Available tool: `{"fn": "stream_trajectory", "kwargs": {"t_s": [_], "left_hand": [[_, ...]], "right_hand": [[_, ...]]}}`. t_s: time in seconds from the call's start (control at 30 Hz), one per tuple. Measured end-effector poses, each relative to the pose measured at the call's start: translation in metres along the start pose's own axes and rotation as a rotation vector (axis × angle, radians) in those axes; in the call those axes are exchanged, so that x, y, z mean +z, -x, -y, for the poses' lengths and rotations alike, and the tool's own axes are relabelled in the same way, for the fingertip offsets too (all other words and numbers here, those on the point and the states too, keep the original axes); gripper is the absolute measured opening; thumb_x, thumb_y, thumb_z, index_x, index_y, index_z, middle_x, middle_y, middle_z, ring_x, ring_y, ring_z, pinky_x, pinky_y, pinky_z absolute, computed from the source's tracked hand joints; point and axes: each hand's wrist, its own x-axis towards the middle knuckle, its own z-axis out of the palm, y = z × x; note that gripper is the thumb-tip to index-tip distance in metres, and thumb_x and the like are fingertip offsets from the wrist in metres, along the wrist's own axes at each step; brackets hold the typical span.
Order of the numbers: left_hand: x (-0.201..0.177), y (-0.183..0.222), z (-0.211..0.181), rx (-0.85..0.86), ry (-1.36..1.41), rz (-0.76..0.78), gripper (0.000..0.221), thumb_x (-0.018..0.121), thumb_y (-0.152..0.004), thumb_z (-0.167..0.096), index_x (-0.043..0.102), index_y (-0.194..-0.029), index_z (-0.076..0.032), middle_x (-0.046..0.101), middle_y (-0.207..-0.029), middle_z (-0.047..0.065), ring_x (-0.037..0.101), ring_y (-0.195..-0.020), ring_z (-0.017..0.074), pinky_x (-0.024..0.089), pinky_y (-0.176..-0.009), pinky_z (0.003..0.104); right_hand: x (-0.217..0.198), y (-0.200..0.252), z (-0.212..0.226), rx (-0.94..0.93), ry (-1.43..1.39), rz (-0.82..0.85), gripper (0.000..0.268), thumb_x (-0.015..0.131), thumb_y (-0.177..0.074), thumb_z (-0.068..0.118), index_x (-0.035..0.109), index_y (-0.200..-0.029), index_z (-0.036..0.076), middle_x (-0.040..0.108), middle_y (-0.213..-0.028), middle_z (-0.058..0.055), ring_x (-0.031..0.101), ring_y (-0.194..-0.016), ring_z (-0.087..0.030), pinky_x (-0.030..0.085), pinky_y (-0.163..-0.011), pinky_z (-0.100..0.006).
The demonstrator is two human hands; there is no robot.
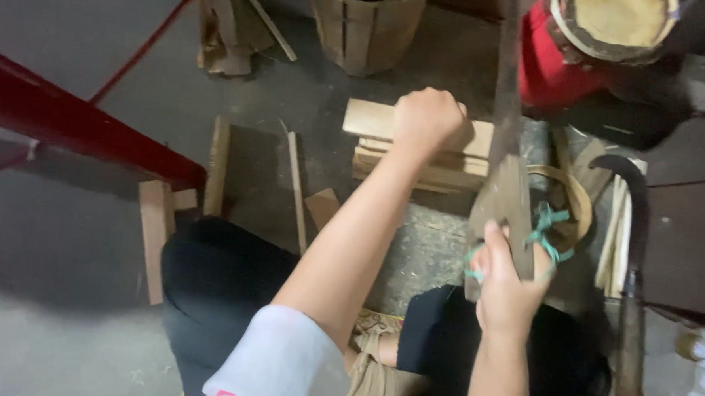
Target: Sawing a stack of wooden planks using a hand saw in a workshop environment.
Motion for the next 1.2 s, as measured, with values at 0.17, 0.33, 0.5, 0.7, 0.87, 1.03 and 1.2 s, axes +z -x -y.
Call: {"fn": "stream_trajectory", "kwargs": {"t_s": [0.17, 0.33, 0.5, 0.7, 0.87, 1.03, 1.2], "left_hand": [[-0.007, -0.013, -0.002, -0.047, 0.006, 0.044, 0.045, 0.042, -0.085, -0.032, 0.08, -0.084, -0.009, 0.077, -0.079, 0.016, 0.079, -0.084, 0.0334, 0.062, -0.078, 0.049], [-0.002, -0.016, 0.002, -0.027, 0.014, 0.024, 0.043, 0.042, -0.087, -0.029, 0.08, -0.082, -0.008, 0.076, -0.077, 0.017, 0.079, -0.081, 0.0338, 0.062, -0.076, 0.051], [-0.005, -0.014, 0.001, -0.03, 0.013, 0.053, 0.045, 0.041, -0.088, -0.029, 0.08, -0.084, -0.007, 0.076, -0.078, 0.018, 0.078, -0.082, 0.0337, 0.062, -0.078, 0.05], [0.0, -0.002, 0.002, -0.012, 0.014, 0.06, 0.044, 0.041, -0.089, -0.026, 0.08, -0.084, -0.006, 0.075, -0.077, 0.019, 0.078, -0.081, 0.0343, 0.062, -0.076, 0.05], [0.01, -0.013, 0.001, -0.035, 0.03, 0.016, 0.043, 0.041, -0.086, -0.028, 0.079, -0.081, -0.008, 0.075, -0.074, 0.017, 0.078, -0.079, 0.0333, 0.062, -0.074, 0.049], [0.025, -0.008, 0.004, -0.097, 0.135, -0.053, 0.043, 0.049, -0.085, -0.036, 0.081, -0.087, -0.006, 0.077, -0.089, 0.017, 0.073, -0.08, 0.0389, 0.056, -0.071, 0.046], [0.028, -0.015, 0.005, -0.114, 0.106, -0.019, 0.044, 0.048, -0.087, -0.036, 0.081, -0.089, -0.006, 0.078, -0.092, 0.016, 0.073, -0.082, 0.0388, 0.056, -0.074, 0.047]], "right_hand": [[0.013, -0.003, 0.004, 0.023, 0.231, 0.042, 0.011, 0.071, -0.105, 0.021, 0.068, -0.095, 0.016, 0.056, -0.062, 0.004, 0.053, -0.05, -0.006, 0.046, -0.059, -0.02], [0.016, 0.002, 0.005, -0.014, 0.159, -0.044, 0.02, 0.078, -0.099, 0.014, 0.066, -0.084, 0.015, 0.054, -0.056, 0.001, 0.051, -0.046, -0.007, 0.044, -0.051, -0.022], [0.008, -0.008, 0.013, -0.034, 0.033, 0.032, 0.029, 0.068, -0.102, 0.002, 0.059, -0.074, 0.007, 0.038, -0.049, -0.001, 0.043, -0.04, -0.01, 0.037, -0.047, -0.021], [0.002, -0.01, 0.051, 0.056, 0.132, 0.08, 0.029, 0.068, -0.103, 0.006, 0.061, -0.075, 0.01, 0.039, -0.049, -0.001, 0.041, -0.041, -0.009, 0.034, -0.046, -0.02], [0.002, 0.003, 0.012, 0.08, 0.064, -0.062, 0.011, 0.075, -0.097, 0.012, 0.065, -0.094, 0.014, 0.046, -0.055, -0.003, 0.047, -0.045, -0.008, 0.034, -0.045, -0.021], [-0.041, 0.08, -0.05, -0.047, 0.062, 0.083, 0.018, 0.06, -0.102, 0.006, 0.059, -0.084, 0.005, 0.054, -0.064, -0.001, 0.048, -0.054, -0.01, 0.042, -0.05, -0.022], [-0.06, 0.087, -0.019, -0.052, 0.352, 0.096, 0.018, 0.065, -0.094, 0.003, 0.063, -0.077, -0.001, 0.058, -0.057, -0.006, 0.051, -0.047, -0.014, 0.043, -0.047, -0.026]]}}
